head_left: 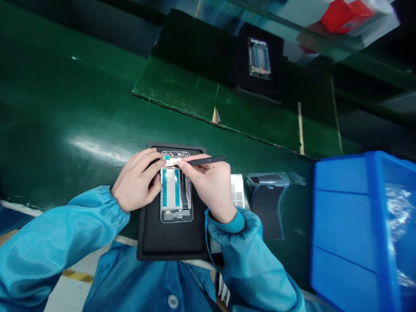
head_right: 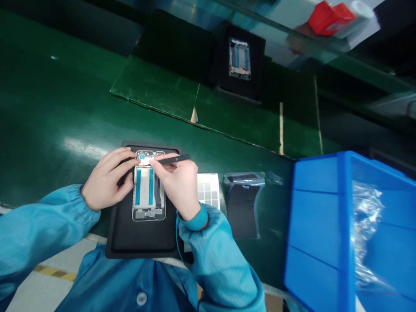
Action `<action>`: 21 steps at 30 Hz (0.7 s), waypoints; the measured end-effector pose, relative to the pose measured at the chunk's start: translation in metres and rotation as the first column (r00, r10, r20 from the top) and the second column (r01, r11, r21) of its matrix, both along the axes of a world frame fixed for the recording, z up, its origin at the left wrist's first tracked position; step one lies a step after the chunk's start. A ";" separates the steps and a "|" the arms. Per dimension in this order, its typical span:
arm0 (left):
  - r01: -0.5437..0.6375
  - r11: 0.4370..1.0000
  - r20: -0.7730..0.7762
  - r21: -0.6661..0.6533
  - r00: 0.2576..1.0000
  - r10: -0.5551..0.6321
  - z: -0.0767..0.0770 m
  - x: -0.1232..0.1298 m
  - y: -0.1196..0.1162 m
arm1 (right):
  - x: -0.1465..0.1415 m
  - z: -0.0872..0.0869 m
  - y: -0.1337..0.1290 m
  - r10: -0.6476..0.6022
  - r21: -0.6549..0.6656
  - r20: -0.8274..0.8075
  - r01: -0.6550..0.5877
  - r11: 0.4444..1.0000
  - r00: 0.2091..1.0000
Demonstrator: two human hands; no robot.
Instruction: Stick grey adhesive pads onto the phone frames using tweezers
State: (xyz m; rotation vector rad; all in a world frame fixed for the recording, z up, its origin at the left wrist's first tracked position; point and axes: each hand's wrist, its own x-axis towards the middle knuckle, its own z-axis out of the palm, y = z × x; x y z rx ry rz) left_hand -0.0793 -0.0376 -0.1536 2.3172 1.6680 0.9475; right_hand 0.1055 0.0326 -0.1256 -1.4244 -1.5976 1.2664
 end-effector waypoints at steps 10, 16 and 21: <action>0.066 0.998 -0.086 -0.020 0.994 -0.067 0.002 -0.004 0.000 | 0.001 -0.004 0.000 0.016 0.033 -0.004 -0.016 0.999 1.000; 0.048 0.997 -0.243 -0.064 0.968 -0.062 0.010 -0.001 -0.003 | 0.002 -0.002 0.001 0.014 0.029 0.004 -0.014 0.999 1.000; 0.079 0.996 -0.426 -0.033 0.901 -0.085 0.021 0.007 -0.002 | 0.014 0.020 0.003 -0.121 0.096 -0.099 0.130 0.987 0.988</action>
